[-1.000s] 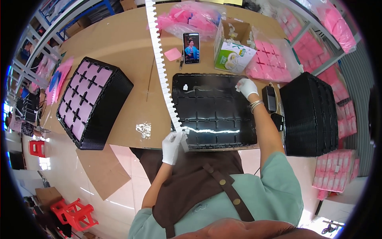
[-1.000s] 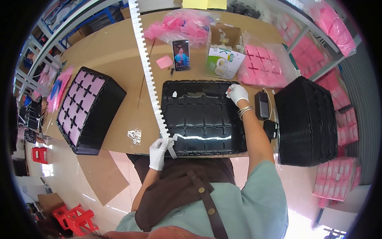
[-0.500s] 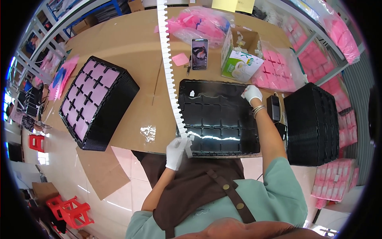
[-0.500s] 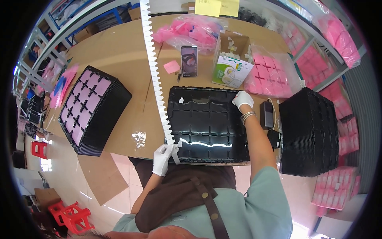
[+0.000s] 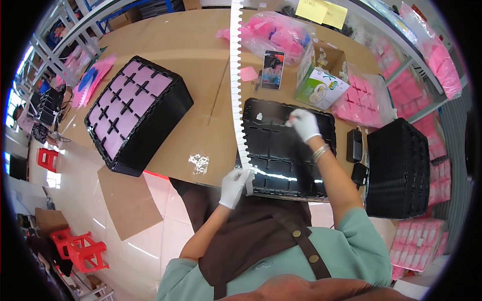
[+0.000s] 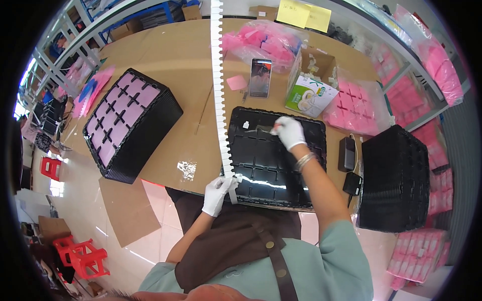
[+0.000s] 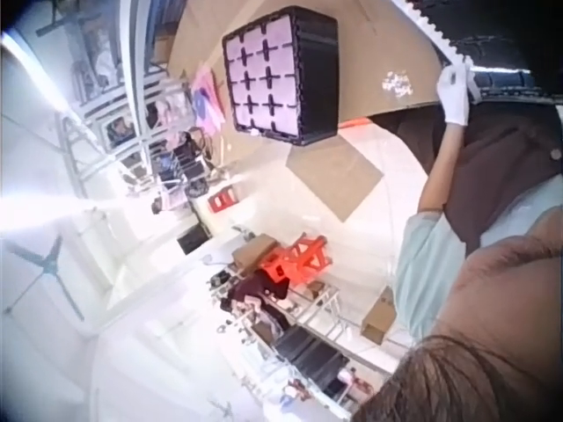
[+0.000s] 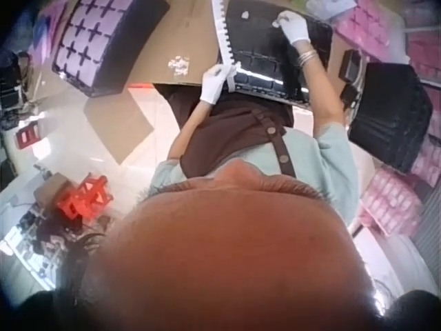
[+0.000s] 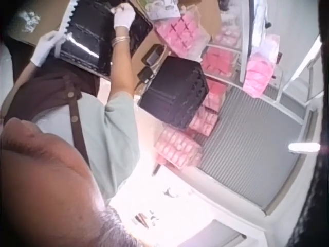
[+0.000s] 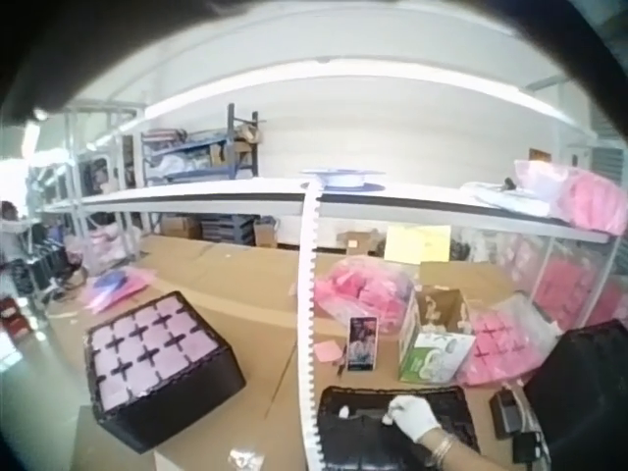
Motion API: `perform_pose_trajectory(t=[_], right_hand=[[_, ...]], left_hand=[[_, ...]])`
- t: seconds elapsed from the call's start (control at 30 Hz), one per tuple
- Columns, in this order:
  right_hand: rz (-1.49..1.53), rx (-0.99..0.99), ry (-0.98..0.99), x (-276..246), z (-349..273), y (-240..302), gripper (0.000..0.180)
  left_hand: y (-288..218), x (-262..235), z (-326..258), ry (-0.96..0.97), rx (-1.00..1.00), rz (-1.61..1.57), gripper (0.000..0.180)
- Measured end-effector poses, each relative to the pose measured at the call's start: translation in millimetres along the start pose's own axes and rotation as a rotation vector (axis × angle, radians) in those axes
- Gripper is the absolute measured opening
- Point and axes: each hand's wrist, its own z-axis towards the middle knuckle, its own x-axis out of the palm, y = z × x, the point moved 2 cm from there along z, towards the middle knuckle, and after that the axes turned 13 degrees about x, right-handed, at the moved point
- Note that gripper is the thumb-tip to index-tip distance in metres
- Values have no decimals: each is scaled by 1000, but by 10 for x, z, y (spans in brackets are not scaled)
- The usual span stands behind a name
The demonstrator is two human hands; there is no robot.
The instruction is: The person assembles plastic component trays by hand, inserting foam dividers into the trays and applying adhesive strips to them.
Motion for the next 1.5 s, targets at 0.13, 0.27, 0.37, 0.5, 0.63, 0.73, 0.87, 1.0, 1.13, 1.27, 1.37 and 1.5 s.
perform_pose_trajectory(t=[0.13, 0.27, 0.37, 0.5, 0.63, 0.73, 0.87, 1.0, 1.13, 1.27, 1.37, 1.5], right_hand=[[-150, 35, 20, 588, 187, 336, 11], [-333, 59, -40, 812, 416, 305, 11], [-323, 1, 359, 797, 518, 311, 13], [-101, 114, 255, 861, 744, -28, 13], [-311, 82, 306, 827, 684, 168, 17], [-387, 93, 306, 823, 663, 269, 16], [-553, 138, 228, 850, 528, 583, 16], [-721, 165, 102, 916, 425, 675, 21], [-650, 9, -13, 919, 357, 506, 16], [-260, -68, -87, 718, 1, 595, 12], [156, 99, 208, 630, -534, 540, 9], [-217, -93, 334, 771, -1173, 483, 10]], left_hand=[[103, -8, 63, 7, 25, -33, 24], [40, 33, 36, -4, -2, -112, 18], [97, -6, 26, -2, 1, -111, 20], [110, 0, 42, 10, -9, -121, 20], [109, -19, 51, 11, 13, -71, 19], [132, -24, 42, 7, 29, -42, 19], [43, 2, 12, -12, 14, -75, 18], [-33, 30, 7, -16, 4, -82, 17], [-5, 25, 10, -21, 5, -103, 17], [-9, 6, 17, -42, 1, -174, 19], [58, -20, -25, -122, 34, -284, 21], [138, -28, -39, -211, 102, -402, 24]])
